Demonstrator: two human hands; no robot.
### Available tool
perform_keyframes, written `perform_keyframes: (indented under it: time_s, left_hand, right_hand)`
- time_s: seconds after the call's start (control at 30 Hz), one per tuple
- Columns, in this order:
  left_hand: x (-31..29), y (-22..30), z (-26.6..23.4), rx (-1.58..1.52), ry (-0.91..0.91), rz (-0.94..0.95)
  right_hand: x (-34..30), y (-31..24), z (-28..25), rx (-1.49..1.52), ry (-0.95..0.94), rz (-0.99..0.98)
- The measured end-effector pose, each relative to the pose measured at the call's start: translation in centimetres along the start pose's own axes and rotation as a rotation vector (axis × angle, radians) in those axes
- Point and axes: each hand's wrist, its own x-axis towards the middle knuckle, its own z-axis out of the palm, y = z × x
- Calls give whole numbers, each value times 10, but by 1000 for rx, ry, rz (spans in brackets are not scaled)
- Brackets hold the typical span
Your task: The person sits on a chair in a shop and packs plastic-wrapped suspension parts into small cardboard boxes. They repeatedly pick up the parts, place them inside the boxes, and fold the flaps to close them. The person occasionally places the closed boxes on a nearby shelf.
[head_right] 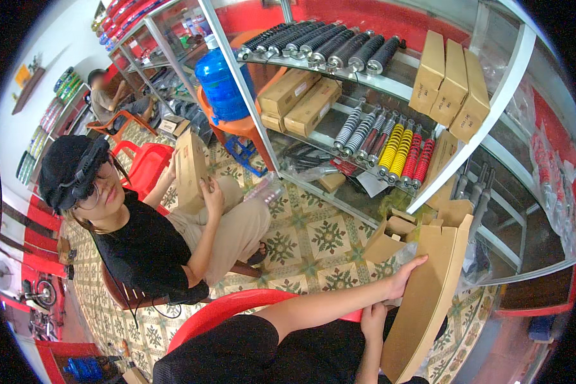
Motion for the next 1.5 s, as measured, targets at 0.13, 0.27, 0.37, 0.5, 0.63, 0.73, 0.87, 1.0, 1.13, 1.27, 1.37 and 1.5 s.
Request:
perform_keyframes:
  time_s: [0.13,0.27,0.37,0.5,0.63,0.73,0.87,1.0,1.13,1.27,1.37,1.5]
  left_hand:
    - [6,-5,-3,27,25,130]
    - [12,-5,-10,1,-10,68]
    - [4,-3,8,21,26,86]
    - [1,-8,-8,305,-34,-112]
    - [-3,-22,-13,816,-253,-254]
    - [16,-43,-43,965,-485,-258]
    - [5,-24,-27,917,-430,-168]
    - [-18,6,6,527,-77,53]
    - [-8,40,-30,61,-96,222]
    - [-21,68,-4,-133,138,414]
    - [-16,69,-6,-183,173,295]
    - [-1,52,-16,-31,196,268]
  right_hand:
    - [-3,-13,2,77,34,41]
    - [0,-14,-1,134,-34,69]
    - [4,-3,-3,204,-96,77]
    - [2,-11,-4,296,-103,114]
    - [1,-17,-13,152,-149,74]
    - [-5,-12,-1,280,60,-70]
    - [-7,-8,-11,192,-62,10]
    - [-10,-24,-13,117,-21,-80]
    - [-18,-29,-11,81,-2,-44]
    - [-19,-15,-6,-192,95,-88]
    - [-24,-40,-15,-186,243,-121]
    - [-32,-42,-22,-184,268,-265]
